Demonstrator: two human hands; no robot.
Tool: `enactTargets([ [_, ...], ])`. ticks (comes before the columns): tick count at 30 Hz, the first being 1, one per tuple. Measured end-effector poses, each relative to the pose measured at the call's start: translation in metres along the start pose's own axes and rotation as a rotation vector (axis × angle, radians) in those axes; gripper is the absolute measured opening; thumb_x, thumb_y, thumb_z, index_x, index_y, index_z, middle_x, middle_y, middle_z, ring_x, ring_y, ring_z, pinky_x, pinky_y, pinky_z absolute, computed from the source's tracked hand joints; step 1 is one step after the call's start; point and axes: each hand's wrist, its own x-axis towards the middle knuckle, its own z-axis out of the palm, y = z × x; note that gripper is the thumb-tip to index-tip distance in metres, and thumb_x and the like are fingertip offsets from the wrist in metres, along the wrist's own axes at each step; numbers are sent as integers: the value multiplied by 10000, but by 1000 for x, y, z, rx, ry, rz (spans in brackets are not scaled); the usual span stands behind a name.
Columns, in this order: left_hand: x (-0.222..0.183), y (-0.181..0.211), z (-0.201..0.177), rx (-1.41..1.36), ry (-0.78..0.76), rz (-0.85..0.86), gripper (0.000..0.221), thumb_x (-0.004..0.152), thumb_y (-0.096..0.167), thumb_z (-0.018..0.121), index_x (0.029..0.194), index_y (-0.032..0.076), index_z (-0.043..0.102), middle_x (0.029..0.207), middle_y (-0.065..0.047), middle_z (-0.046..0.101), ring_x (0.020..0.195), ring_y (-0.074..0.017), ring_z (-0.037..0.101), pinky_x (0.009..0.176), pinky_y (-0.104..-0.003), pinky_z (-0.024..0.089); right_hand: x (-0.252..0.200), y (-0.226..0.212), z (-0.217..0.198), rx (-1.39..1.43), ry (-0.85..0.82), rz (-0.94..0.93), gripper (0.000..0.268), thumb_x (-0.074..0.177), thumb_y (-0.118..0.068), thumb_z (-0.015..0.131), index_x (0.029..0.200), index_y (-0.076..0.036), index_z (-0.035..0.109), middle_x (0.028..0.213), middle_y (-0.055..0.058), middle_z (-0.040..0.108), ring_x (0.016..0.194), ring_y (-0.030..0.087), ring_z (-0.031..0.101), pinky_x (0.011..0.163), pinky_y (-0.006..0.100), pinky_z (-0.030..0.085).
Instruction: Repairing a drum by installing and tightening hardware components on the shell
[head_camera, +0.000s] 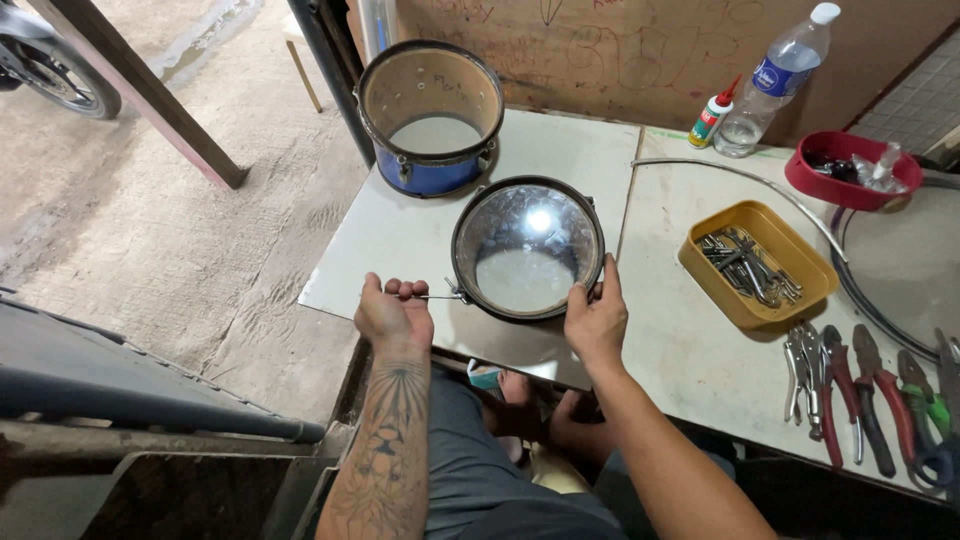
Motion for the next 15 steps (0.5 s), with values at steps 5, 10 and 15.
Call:
enactTargets([
  [5, -26, 5, 21, 178, -92, -52, 190, 1079, 271, 446, 941, 164, 370, 709, 45, 315, 557, -117, 360, 518, -274, 414, 16, 6, -7, 36, -29, -75, 680, 842, -189, 627, 1509, -80, 553, 792, 126, 603, 769, 254, 638, 711, 409, 519],
  [10, -24, 4, 23, 340, -134, -36, 187, 1084, 231, 442, 916, 193, 369, 691, 62, 265, 530, -105, 285, 495, -253, 376, 14, -8, -17, 78, -66, -112, 696, 820, -160, 648, 1500, -49, 555, 763, 128, 603, 738, 230, 632, 669, 374, 524],
  [15, -27, 5, 34, 573, -270, -52, 184, 1066, 151, 467, 926, 187, 354, 667, 55, 251, 464, -93, 266, 424, -249, 364, 23, -18, -24, 41, -190, -110, 706, 824, -153, 627, 1518, -56, 537, 920, 234, 701, 877, 298, 692, 745, 448, 540],
])
